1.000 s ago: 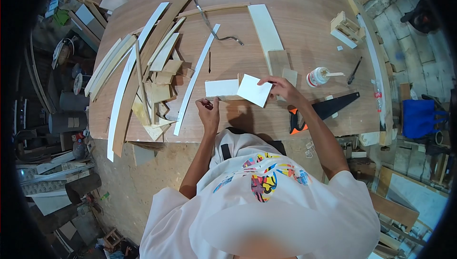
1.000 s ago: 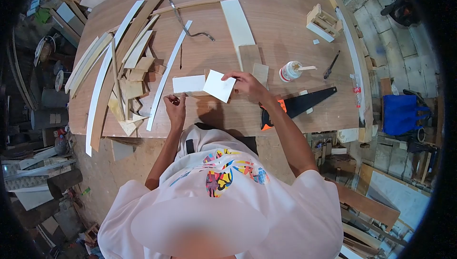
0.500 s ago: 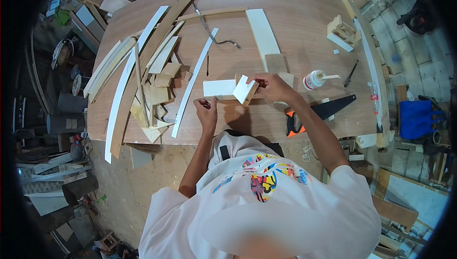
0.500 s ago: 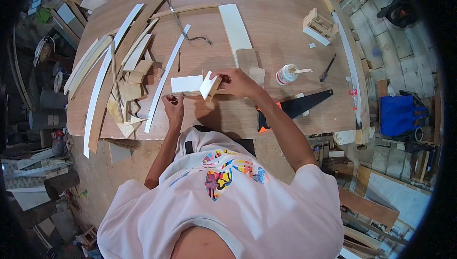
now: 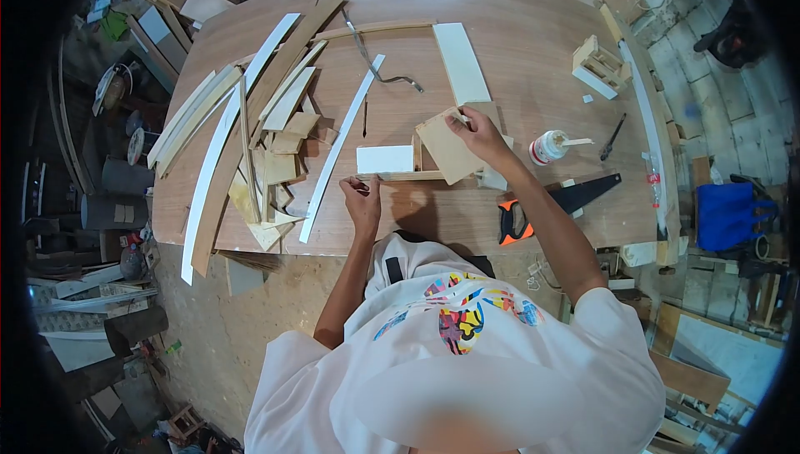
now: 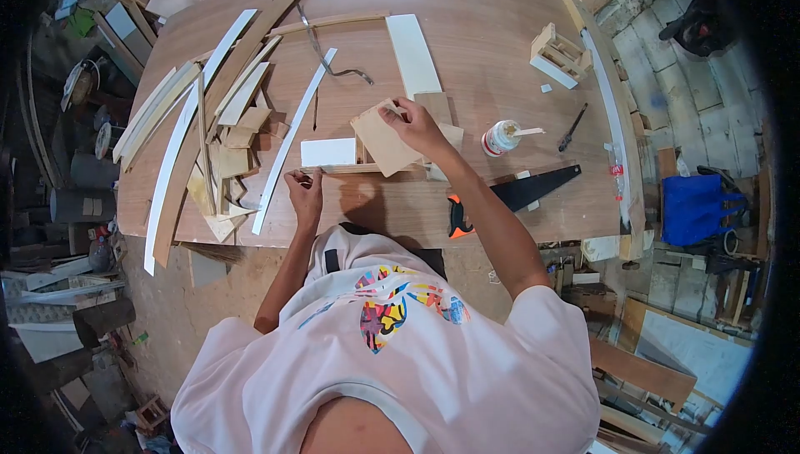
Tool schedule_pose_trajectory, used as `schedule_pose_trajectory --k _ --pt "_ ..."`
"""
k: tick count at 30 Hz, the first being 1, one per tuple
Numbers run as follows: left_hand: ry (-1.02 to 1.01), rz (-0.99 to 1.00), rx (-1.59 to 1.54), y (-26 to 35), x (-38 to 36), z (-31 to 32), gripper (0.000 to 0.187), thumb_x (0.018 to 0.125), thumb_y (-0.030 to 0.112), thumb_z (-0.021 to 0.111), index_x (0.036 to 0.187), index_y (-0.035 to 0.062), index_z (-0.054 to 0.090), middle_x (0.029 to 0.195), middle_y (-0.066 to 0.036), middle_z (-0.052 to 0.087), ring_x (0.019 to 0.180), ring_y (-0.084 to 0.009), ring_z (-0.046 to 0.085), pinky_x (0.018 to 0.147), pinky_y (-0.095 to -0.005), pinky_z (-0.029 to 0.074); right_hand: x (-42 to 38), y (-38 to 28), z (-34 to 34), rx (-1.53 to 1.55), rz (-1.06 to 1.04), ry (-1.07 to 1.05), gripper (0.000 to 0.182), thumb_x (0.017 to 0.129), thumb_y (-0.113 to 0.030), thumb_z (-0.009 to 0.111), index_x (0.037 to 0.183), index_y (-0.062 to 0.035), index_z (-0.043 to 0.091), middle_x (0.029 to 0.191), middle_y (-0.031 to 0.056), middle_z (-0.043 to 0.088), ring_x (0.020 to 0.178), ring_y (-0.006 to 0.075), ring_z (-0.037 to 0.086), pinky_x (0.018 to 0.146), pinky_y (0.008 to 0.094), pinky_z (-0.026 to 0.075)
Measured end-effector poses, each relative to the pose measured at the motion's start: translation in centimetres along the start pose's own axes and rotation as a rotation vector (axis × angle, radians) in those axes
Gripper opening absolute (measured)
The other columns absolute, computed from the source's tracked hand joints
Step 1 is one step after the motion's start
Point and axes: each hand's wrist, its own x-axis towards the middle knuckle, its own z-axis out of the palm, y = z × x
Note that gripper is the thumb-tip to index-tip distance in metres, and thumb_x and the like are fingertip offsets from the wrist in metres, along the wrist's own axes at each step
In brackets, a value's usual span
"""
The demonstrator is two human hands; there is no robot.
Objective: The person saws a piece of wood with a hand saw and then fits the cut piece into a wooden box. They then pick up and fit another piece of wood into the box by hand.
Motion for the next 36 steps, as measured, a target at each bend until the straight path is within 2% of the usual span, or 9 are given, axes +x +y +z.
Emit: schedule_pose_trajectory --k 4,6,8,12,14,17,20,27,36 --pt "0.009 0.010 0.004 0.0 -0.1 0.0 0.040 0.083 0.024 0.070 0.094 0.0023 0.038 0.078 -0.009 0.049 0.068 -0.0192 0.052 0.066 -0.0338 0.045 -0.5 0.4 0.2 0.235 0.106 -0.031 0.041 0.089 -0.024 0.066 0.119 0.0001 0.053 0.100 0.0082 0.061 0.089 0.0102 0.056 0.075 0.0239 0.047" --pt "0.010 0.016 0.005 -0.1 -0.2 0.0 0.040 0.083 0.024 0.070 0.094 0.0024 0.038 0.078 -0.008 0.049 0.068 -0.0191 0.052 0.066 -0.0338 0.045 -1.4 0.7 -0.1 0.339 0.045 -0.180 0.054 0.082 -0.012 0.070 0.128 0.0011 0.047 0.111 0.0102 0.059 0.102 0.0143 0.056 0.088 0.0246 0.045" --pt "-0.001 0.013 0.010 -0.1 -0.2 0.0 0.039 0.085 0.023 0.070 0.095 0.0034 0.037 0.082 -0.006 0.046 0.066 -0.0139 0.048 0.062 -0.0295 0.044 -2.0 0.7 -0.2 0.391 0.049 -0.190 0.062 0.078 -0.008 0.072 0.132 0.0018 0.043 0.115 0.0116 0.058 0.106 0.0161 0.055 0.090 0.0260 0.044" --pt "-0.009 0.009 0.019 -0.3 -0.2 0.0 0.039 0.086 0.022 0.070 0.095 0.0034 0.037 0.081 -0.006 0.045 0.067 -0.0136 0.048 0.062 -0.0294 0.044 -2.3 0.2 -0.5 0.358 -0.012 -0.285 0.075 0.073 -0.004 0.074 0.137 0.0038 0.036 0.118 0.0129 0.057 0.108 0.0179 0.054 0.092 0.0282 0.044" --pt "0.005 0.004 0.007 0.2 -0.3 -0.1 0.040 0.083 0.023 0.070 0.093 0.0023 0.038 0.077 -0.009 0.050 0.068 -0.0203 0.052 0.066 -0.0346 0.046 -2.3 0.5 -0.7 0.324 -0.020 -0.273 0.073 0.074 -0.005 0.074 0.136 0.0037 0.037 0.116 0.0126 0.058 0.106 0.0173 0.055 0.091 0.0279 0.044" --pt "-0.003 0.001 -0.005 -0.1 -0.2 0.0 0.039 0.084 0.023 0.070 0.093 0.0024 0.038 0.077 -0.009 0.050 0.068 -0.0204 0.052 0.066 -0.0348 0.046 -2.4 0.8 -0.9 0.270 -0.009 -0.251 0.068 0.074 -0.005 0.074 0.133 0.0034 0.041 0.112 0.0122 0.061 0.102 0.0161 0.057 0.090 0.0273 0.045" --pt "-0.002 0.038 0.031 -0.2 -0.3 -0.1 0.039 0.086 0.023 0.069 0.095 0.0037 0.036 0.079 -0.005 0.046 0.067 -0.0141 0.048 0.063 -0.0290 0.044 -2.6 0.8 -1.0 0.238 0.015 -0.221 0.060 0.076 -0.007 0.074 0.128 0.0031 0.046 0.109 0.0113 0.063 0.099 0.0149 0.058 0.088 0.0272 0.046" --pt "-0.018 0.004 0.017 -0.4 -0.7 -0.2 0.039 0.086 0.025 0.068 0.095 0.0038 0.036 0.079 -0.006 0.047 0.066 -0.0138 0.048 0.062 -0.0285 0.044 -0.1 2.3 -1.4 -0.094 -0.117 -0.248 0.041 0.079 -0.011 0.073 0.117 -0.0030 0.061 0.105 0.0115 0.067 0.097 0.0136 0.061 0.085 0.0272 0.048" --pt "-0.029 -0.006 -0.011 -0.4 -1.5 -0.6 0.039 0.087 0.023 0.068 0.096 0.0032 0.036 0.082 -0.007 0.046 0.068 -0.0143 0.049 0.063 -0.0295 0.044 2.3 4.5 -1.0 -0.200 -0.094 -0.295 0.041 0.078 -0.007 0.072 0.118 -0.0018 0.062 0.108 0.0112 0.067 0.101 0.0152 0.061 0.090 0.0269 0.046"
